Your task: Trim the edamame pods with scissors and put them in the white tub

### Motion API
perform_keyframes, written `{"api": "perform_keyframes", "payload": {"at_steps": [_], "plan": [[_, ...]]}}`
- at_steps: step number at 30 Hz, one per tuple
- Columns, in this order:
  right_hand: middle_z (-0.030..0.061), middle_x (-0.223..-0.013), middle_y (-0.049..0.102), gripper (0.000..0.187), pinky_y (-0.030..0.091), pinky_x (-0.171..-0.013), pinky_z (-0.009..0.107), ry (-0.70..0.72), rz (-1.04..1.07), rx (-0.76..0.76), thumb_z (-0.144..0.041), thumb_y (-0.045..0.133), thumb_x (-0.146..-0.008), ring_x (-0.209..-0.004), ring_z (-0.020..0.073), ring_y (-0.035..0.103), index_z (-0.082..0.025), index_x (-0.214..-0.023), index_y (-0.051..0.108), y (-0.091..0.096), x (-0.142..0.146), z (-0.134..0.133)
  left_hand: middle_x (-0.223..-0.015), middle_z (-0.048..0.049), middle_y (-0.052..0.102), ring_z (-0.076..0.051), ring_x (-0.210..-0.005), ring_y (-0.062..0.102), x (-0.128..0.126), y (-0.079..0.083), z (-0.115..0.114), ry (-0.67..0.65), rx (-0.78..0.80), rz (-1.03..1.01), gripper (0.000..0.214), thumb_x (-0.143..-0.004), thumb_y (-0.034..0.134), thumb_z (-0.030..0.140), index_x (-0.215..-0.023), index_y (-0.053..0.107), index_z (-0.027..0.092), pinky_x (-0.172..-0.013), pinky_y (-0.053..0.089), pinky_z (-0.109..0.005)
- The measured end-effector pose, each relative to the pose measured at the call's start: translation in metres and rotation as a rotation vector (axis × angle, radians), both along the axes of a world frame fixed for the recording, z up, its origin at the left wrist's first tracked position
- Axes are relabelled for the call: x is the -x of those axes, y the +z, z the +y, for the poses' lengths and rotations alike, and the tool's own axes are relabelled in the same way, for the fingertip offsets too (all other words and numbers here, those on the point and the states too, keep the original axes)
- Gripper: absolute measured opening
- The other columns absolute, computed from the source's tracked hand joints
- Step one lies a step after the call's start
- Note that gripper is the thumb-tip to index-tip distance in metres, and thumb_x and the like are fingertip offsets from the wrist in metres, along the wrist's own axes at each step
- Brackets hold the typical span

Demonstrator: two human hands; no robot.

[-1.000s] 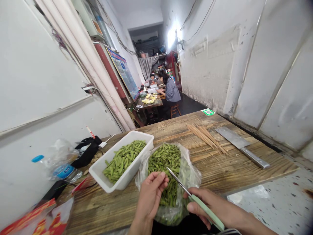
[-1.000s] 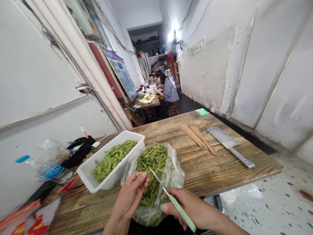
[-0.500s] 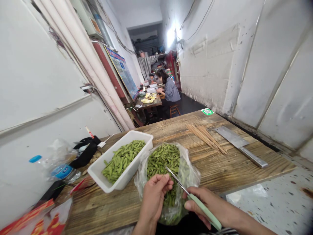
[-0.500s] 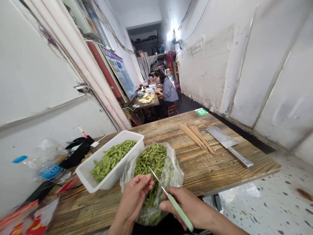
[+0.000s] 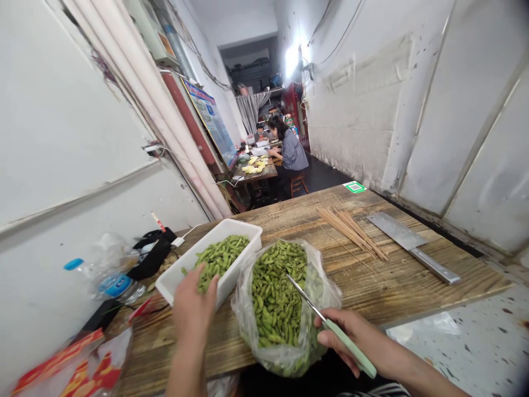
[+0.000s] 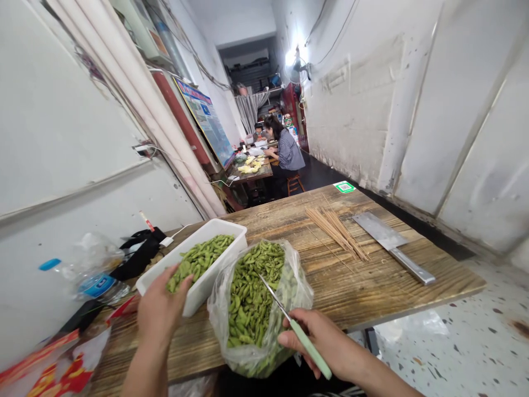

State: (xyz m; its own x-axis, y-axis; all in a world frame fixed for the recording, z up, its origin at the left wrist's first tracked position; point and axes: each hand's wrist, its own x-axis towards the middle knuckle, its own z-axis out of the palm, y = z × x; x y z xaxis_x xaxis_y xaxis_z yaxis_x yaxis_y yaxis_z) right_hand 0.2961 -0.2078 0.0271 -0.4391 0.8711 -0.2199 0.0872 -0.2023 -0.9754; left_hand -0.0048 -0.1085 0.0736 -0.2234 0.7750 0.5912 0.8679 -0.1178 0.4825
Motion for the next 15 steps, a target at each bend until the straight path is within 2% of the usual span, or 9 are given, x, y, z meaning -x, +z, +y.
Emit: {"api": "perform_keyframes", "payload": {"at_steps": [2, 4, 6, 9, 15], "plan": [[-0.0110, -0.048, 0.039, 0.044, 0.032, -0.030, 0.011, 0.001, -0.004, -0.012, -0.058, 0.057, -0.080, -0.034, 0.0043, 0.037, -0.016, -0.094, 0.051, -0.002, 0.001, 0.000, -0.102, -0.0109, 0.070, -0.029, -0.100, 0.061, -0.016, -0.010, 0.002, -0.260, 0.072, 0.149, 0.022, -0.078, 0.055, 0.029, -0.093, 0.069, 0.021, -0.094, 0.041, -0.044], [-0.0111, -0.047, 0.039, 0.044, 0.032, -0.030, 0.011, -0.002, -0.005, -0.018, -0.058, 0.057, -0.081, -0.033, 0.0043, 0.037, -0.016, -0.094, 0.052, -0.003, 0.002, 0.000, -0.103, -0.0084, 0.071, -0.026, -0.099, 0.062, -0.043, -0.023, 0.002, -0.490, 0.230, 0.258, 0.022, -0.080, 0.051, 0.022, -0.091, 0.069, 0.024, -0.093, 0.039, -0.042], [-0.0111, -0.047, 0.039, 0.043, 0.031, -0.030, 0.011, -0.002, -0.013, -0.021, -0.057, 0.057, -0.081, -0.033, 0.0043, 0.037, -0.016, -0.094, 0.052, -0.003, 0.001, 0.000, -0.108, -0.0079, 0.070, -0.026, -0.105, 0.059, -0.066, -0.034, 0.003, -0.604, 0.413, 0.353, 0.027, -0.079, 0.048, 0.014, -0.092, 0.069, 0.024, -0.095, 0.035, -0.044], [-0.0104, -0.050, 0.040, 0.043, 0.030, -0.029, 0.011, -0.001, -0.029, -0.028, -0.057, 0.058, -0.080, -0.033, 0.0036, 0.037, -0.016, -0.094, 0.053, -0.002, -0.002, -0.001, -0.106, -0.0085, 0.069, -0.027, -0.106, 0.057, -0.081, -0.041, 0.010, -0.651, 0.597, 0.424, 0.034, -0.075, 0.046, 0.009, -0.098, 0.067, 0.022, -0.093, 0.034, -0.043], [-0.0110, -0.050, 0.040, 0.041, 0.030, -0.029, 0.010, 0.010, -0.033, -0.015, -0.055, 0.059, -0.081, -0.034, 0.0032, 0.037, -0.016, -0.094, 0.052, -0.005, -0.002, -0.001, -0.111, -0.0075, 0.065, -0.026, -0.108, 0.053, -0.067, -0.044, 0.026, -0.659, 0.706, 0.456, 0.034, -0.074, 0.054, 0.015, -0.106, 0.064, 0.023, -0.090, 0.036, -0.039]]}}
